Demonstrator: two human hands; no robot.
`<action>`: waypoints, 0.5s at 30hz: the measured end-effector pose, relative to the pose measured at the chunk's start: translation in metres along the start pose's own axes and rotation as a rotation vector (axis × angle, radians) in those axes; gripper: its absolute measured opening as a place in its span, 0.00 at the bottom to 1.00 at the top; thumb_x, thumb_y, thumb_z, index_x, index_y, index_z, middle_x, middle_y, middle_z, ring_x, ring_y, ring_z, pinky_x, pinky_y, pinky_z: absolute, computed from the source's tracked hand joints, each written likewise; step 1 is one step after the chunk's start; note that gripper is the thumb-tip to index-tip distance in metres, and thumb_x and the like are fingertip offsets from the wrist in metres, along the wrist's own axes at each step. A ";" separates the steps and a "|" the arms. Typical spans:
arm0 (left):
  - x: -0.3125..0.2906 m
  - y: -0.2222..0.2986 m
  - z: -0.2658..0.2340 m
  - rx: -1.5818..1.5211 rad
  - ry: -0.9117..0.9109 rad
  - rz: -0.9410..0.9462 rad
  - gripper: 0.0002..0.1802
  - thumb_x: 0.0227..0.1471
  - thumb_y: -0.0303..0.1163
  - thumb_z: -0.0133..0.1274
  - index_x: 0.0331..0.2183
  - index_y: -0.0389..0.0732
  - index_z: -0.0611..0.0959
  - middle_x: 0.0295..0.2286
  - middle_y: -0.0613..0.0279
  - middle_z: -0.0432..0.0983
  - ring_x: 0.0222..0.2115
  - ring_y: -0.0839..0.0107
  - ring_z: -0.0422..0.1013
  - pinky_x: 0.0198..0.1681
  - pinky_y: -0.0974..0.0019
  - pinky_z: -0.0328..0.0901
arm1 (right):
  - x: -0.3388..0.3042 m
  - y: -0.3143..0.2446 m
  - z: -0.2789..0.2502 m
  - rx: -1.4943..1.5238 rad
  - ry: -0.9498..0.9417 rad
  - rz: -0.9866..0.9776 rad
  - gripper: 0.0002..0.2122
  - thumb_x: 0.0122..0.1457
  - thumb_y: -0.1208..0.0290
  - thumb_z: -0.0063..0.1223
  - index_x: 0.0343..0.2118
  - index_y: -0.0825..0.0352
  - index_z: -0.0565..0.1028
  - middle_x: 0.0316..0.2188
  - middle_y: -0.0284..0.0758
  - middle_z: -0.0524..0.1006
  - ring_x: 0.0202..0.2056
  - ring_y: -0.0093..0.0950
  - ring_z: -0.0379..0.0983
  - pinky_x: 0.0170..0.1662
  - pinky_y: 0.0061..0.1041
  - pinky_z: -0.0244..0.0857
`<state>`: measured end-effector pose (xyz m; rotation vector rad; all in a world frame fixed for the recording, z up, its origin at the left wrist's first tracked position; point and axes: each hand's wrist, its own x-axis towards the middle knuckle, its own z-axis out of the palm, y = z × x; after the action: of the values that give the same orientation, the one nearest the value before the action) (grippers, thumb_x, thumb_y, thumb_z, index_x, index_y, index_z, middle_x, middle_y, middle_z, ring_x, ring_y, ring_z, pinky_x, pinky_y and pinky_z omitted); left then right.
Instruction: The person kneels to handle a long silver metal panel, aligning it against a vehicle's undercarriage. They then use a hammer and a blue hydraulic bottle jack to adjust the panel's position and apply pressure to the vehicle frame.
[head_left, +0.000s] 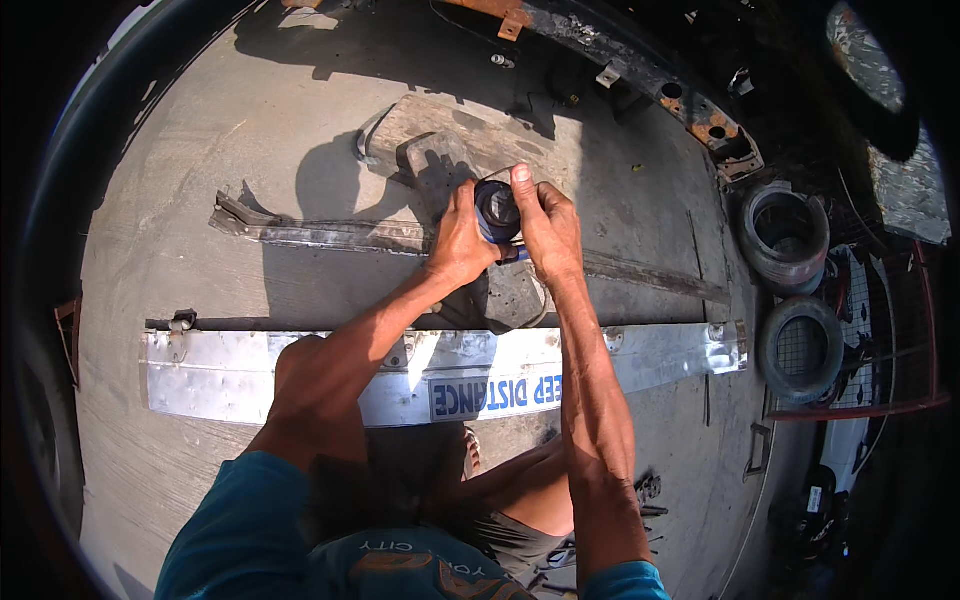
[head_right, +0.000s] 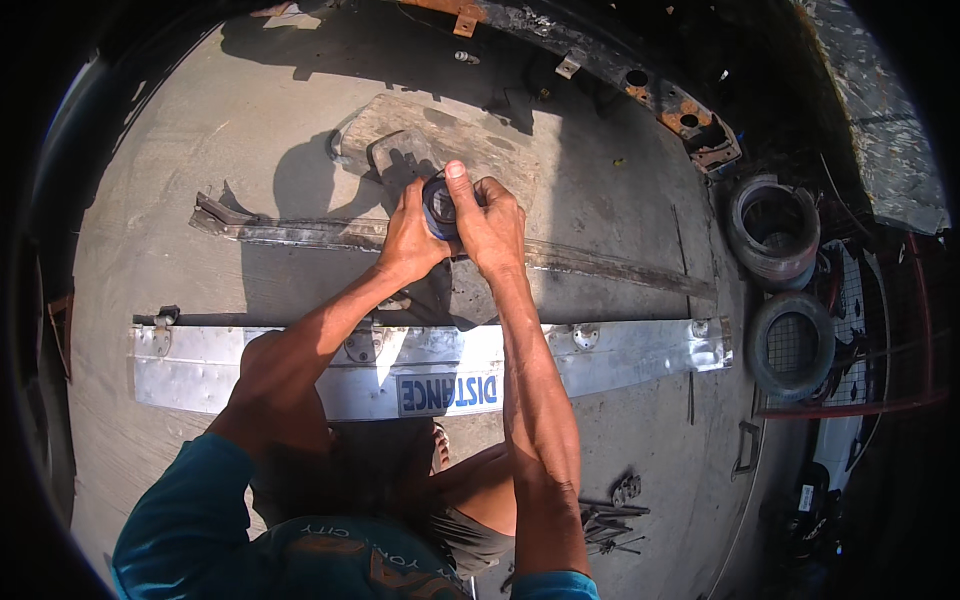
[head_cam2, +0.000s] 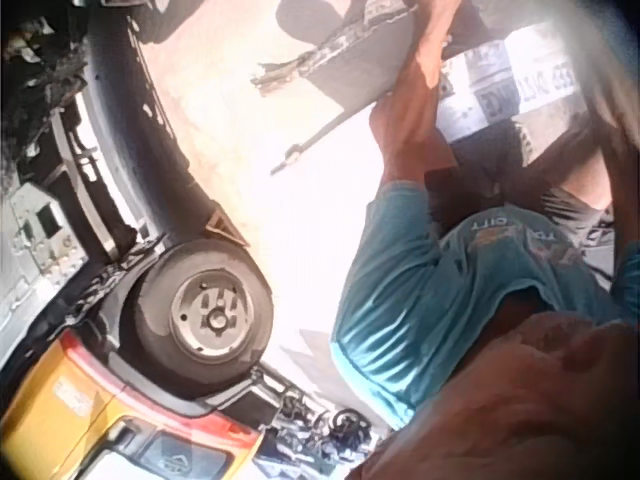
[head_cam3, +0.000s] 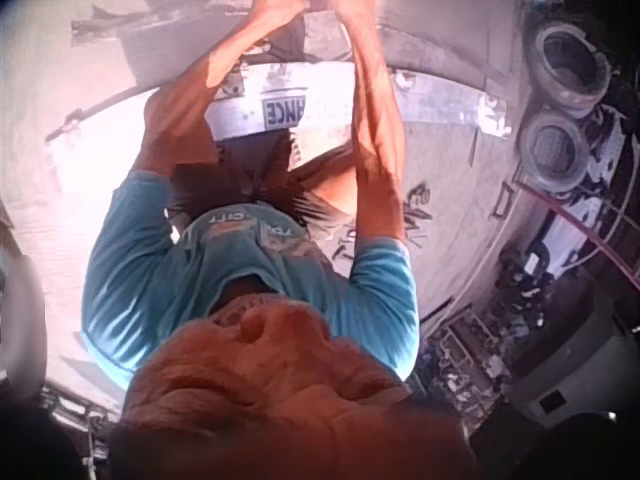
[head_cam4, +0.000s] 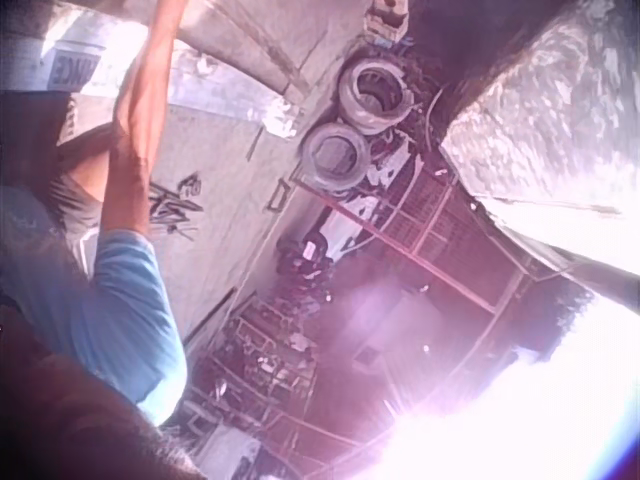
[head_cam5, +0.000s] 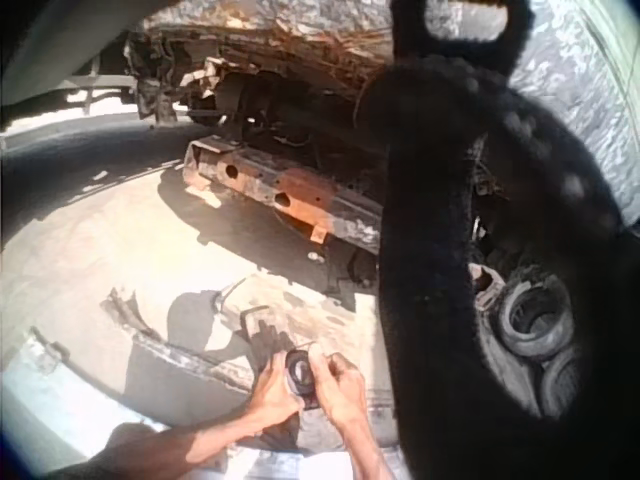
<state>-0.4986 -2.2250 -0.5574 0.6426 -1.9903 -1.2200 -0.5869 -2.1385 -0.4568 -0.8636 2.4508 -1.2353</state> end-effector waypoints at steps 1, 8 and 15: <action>-0.001 0.000 -0.004 0.017 -0.020 -0.004 0.61 0.29 0.31 0.80 0.60 0.31 0.60 0.52 0.34 0.67 0.52 0.36 0.70 0.54 0.46 0.70 | -0.007 -0.004 -0.003 0.018 -0.008 0.025 0.37 0.59 0.29 0.53 0.24 0.71 0.77 0.20 0.40 0.78 0.27 0.28 0.75 0.33 0.35 0.71; -0.007 0.041 -0.001 0.075 -0.087 0.161 0.57 0.30 0.33 0.81 0.57 0.33 0.63 0.50 0.37 0.69 0.50 0.40 0.72 0.51 0.46 0.71 | -0.041 0.005 -0.035 0.207 0.045 0.061 0.34 0.56 0.33 0.62 0.21 0.68 0.74 0.17 0.34 0.74 0.23 0.22 0.71 0.25 0.28 0.65; -0.009 0.183 -0.006 -0.059 -0.231 -0.047 0.55 0.33 0.40 0.79 0.59 0.36 0.66 0.50 0.42 0.72 0.50 0.42 0.74 0.53 0.46 0.71 | -0.072 -0.100 -0.152 0.130 0.085 0.055 0.32 0.54 0.37 0.67 0.20 0.69 0.74 0.13 0.33 0.70 0.18 0.22 0.67 0.20 0.26 0.60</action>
<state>-0.4970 -2.1430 -0.3939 0.5418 -2.1279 -1.4313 -0.5634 -2.0429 -0.2880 -0.7175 2.4099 -1.4204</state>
